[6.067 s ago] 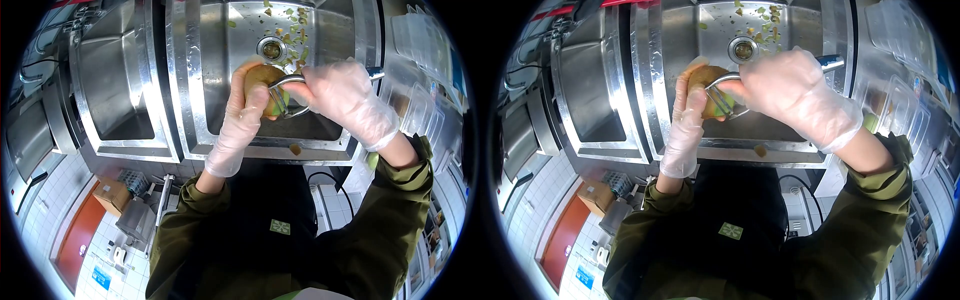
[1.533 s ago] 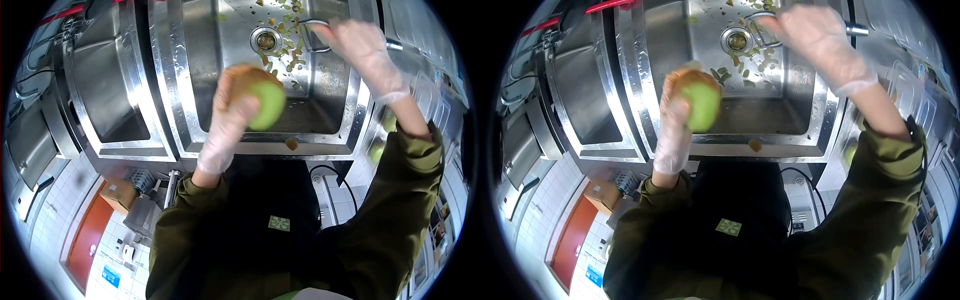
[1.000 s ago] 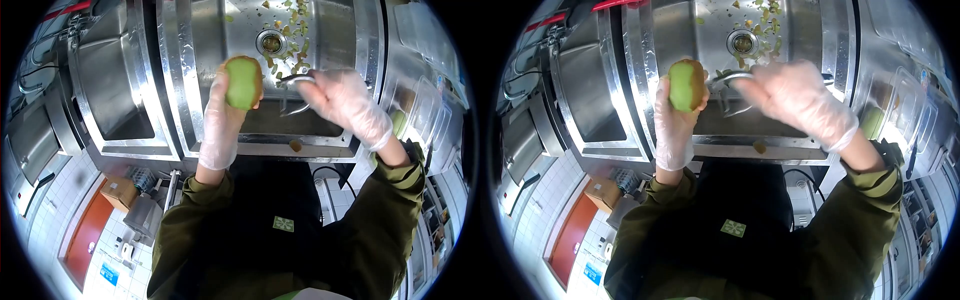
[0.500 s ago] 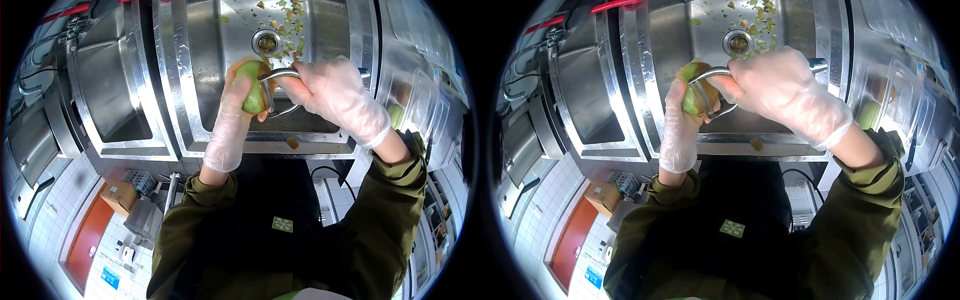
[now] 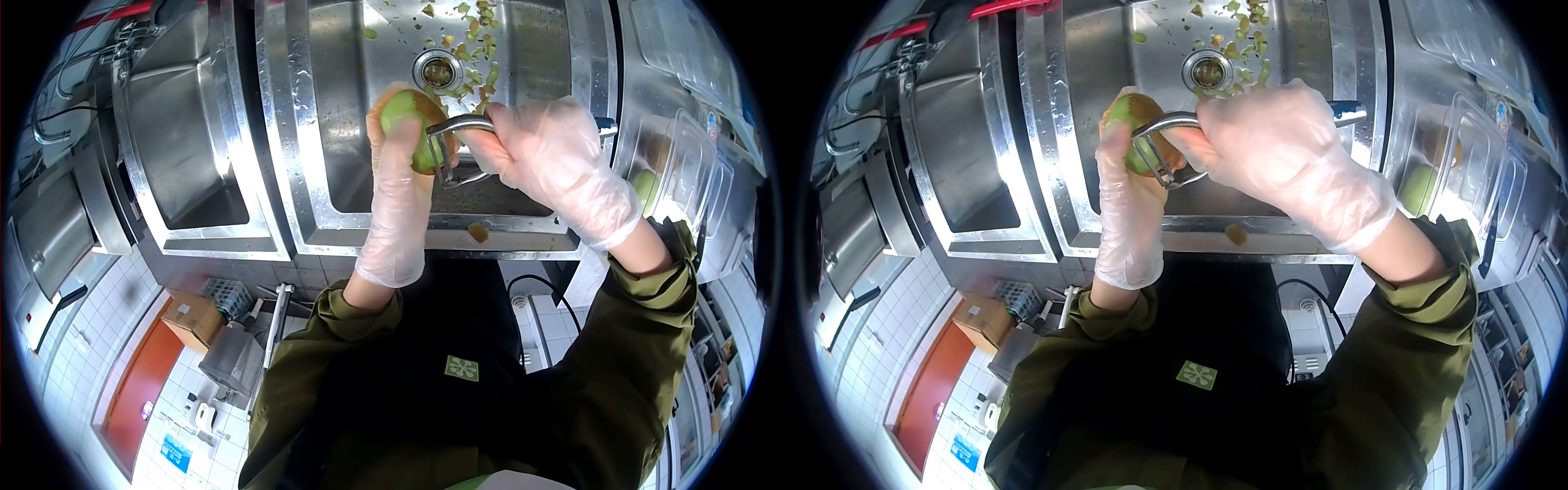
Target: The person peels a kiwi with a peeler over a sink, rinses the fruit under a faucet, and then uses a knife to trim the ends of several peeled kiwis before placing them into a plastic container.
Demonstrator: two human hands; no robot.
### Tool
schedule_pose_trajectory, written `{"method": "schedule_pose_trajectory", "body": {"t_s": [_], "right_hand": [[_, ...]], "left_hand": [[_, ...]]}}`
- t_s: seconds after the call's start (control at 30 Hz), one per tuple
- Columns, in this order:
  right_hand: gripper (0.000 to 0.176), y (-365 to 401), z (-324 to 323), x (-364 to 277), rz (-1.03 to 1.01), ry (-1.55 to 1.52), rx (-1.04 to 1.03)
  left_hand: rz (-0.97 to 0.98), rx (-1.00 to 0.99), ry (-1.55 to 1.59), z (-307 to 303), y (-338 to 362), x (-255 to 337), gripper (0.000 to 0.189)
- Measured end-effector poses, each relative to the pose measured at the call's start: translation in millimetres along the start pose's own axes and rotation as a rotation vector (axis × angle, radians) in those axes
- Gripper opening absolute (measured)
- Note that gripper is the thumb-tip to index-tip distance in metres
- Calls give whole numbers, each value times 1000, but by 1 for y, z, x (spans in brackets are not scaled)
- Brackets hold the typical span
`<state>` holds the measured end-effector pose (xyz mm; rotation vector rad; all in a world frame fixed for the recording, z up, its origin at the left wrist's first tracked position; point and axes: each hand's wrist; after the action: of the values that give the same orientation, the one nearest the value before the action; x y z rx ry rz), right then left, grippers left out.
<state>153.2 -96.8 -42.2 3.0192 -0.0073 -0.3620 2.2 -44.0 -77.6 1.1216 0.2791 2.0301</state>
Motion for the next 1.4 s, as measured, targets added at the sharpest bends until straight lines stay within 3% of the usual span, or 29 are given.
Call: {"method": "schedule_pose_trajectory", "body": {"t_s": [0.3,0.6,0.7,0.77,0.87,0.9,0.93,1.0,1.1,1.2,1.4], "right_hand": [[36,4,-4,-4,8,66,52],[33,7,-3,-10,-15,166,92],[33,5,0,-8,-21,150,63],[34,3,2,-6,-35,149,77],[37,-3,6,5,38,421,32],[34,-9,18,37,169,382,-32],[36,-12,8,58,95,439,182],[37,-18,-7,60,93,412,212],[40,-12,-13,36,74,263,-78],[34,-4,-2,29,-132,98,12],[36,-7,-11,9,-161,-13,-109]], "left_hand": [[143,69,-116,-3,2,-13,47],[156,138,-209,-1,11,-14,55],[164,174,-90,3,8,-14,39],[124,148,-135,-4,6,-15,49],[151,93,-243,-12,8,-15,55],[174,69,-287,-14,11,-14,56],[165,49,-326,-14,16,-16,57],[12,74,-343,-6,19,-3,57],[-69,89,-183,-25,4,-12,61],[-45,91,-248,-21,3,-8,65],[17,103,-208,-1,4,-7,49]]}}
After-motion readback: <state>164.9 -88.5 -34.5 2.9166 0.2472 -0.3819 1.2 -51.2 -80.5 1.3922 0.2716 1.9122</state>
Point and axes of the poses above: each hand's wrist, its own y-axis away from the middle knuckle, its own z-axis out of the palm, x = y × z, and after that the axes turned 3 degrees about -x, right-handed
